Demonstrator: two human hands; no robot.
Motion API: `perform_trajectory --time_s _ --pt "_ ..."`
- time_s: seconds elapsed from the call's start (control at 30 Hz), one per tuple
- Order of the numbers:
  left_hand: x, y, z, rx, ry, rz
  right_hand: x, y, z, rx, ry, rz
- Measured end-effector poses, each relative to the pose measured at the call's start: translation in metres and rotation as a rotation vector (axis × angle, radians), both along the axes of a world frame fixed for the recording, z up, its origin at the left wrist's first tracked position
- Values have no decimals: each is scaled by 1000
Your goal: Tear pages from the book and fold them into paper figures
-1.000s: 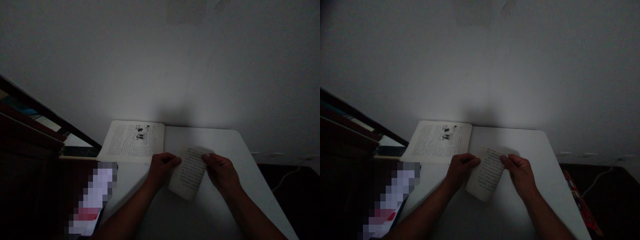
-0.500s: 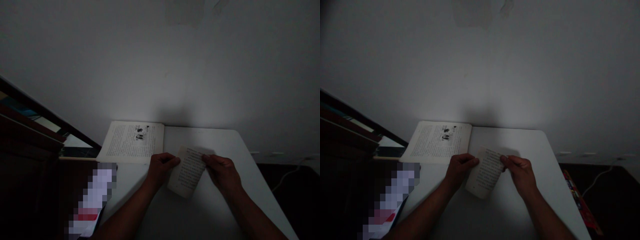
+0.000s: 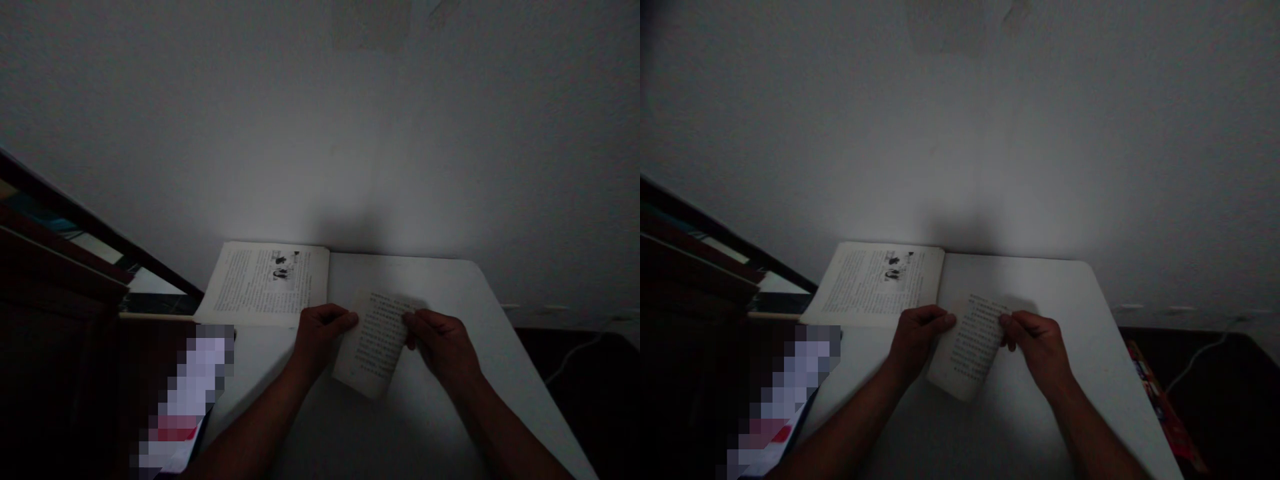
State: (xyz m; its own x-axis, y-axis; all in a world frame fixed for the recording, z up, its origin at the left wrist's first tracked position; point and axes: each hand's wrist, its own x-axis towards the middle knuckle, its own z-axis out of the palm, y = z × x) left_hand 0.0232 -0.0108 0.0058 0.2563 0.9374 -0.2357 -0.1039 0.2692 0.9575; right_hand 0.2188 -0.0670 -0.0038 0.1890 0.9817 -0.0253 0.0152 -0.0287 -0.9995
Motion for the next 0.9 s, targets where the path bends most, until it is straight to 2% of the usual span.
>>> perform_trajectory --time_s 0.3,0.53,0.67,0.9 --pt "-2 1 0 41 45 -18 1 -2 -5 -24 -33 -37" --pt "-3 1 1 112 121 -26 -3 -2 9 -58 -197 -102" --pt "-3 0 1 127 145 -30 -3 -2 10 -58 -239 -119" --pt "-2 -1 3 134 138 17 -1 2 6 -18 -59 36"
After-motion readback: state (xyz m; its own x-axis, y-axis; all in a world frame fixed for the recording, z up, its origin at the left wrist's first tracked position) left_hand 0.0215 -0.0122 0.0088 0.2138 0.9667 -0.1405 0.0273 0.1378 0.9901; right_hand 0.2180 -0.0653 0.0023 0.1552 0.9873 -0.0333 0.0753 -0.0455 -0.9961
